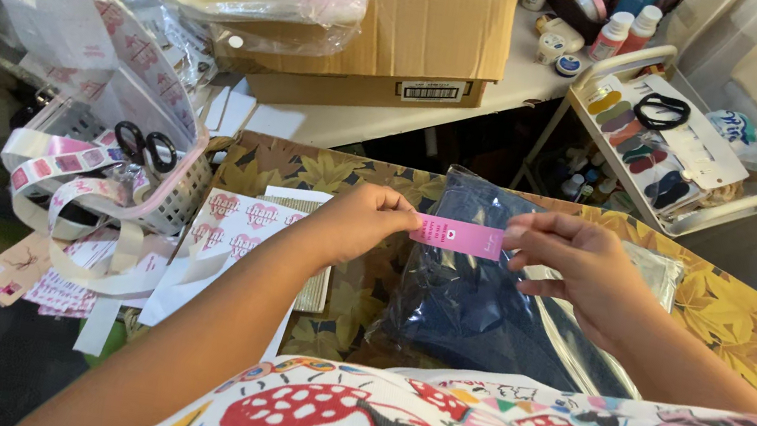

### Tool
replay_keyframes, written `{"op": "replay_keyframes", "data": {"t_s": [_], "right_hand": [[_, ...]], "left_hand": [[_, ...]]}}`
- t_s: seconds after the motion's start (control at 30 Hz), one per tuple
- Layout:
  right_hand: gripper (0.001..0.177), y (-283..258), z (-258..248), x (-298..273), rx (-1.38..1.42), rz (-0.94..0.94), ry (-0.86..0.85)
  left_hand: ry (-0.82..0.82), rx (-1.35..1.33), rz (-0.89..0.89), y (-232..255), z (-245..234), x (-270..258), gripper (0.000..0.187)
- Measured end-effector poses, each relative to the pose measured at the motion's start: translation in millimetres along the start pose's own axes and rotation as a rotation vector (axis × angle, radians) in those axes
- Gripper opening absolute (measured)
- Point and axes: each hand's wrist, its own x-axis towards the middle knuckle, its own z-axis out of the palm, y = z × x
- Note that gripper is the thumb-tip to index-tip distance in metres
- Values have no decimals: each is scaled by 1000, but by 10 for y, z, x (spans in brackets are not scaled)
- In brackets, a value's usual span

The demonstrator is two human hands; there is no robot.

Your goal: The person packs a pair of jeans into a clear plastic bag, places a printed card inside, and seals the bag with multiple stickers. They then move the packaged jeans to a nearby chair and briefly handle a notebook and other items on the table.

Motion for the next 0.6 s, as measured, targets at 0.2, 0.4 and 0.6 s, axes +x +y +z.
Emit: {"op": "replay_keyframes", "data": {"t_s": [0.2, 0.4, 0.6], "right_hand": [[25, 109, 63, 119, -89, -15, 74], [24, 121, 101, 138, 32, -28, 48], [30, 89, 162, 98, 214, 16, -4]], "left_hand": [[-88, -80, -5, -131, -54, 297, 24], [-120, -136, 37, -45, -132, 409, 26], [-109, -165, -37, 19, -186, 311, 25]]}}
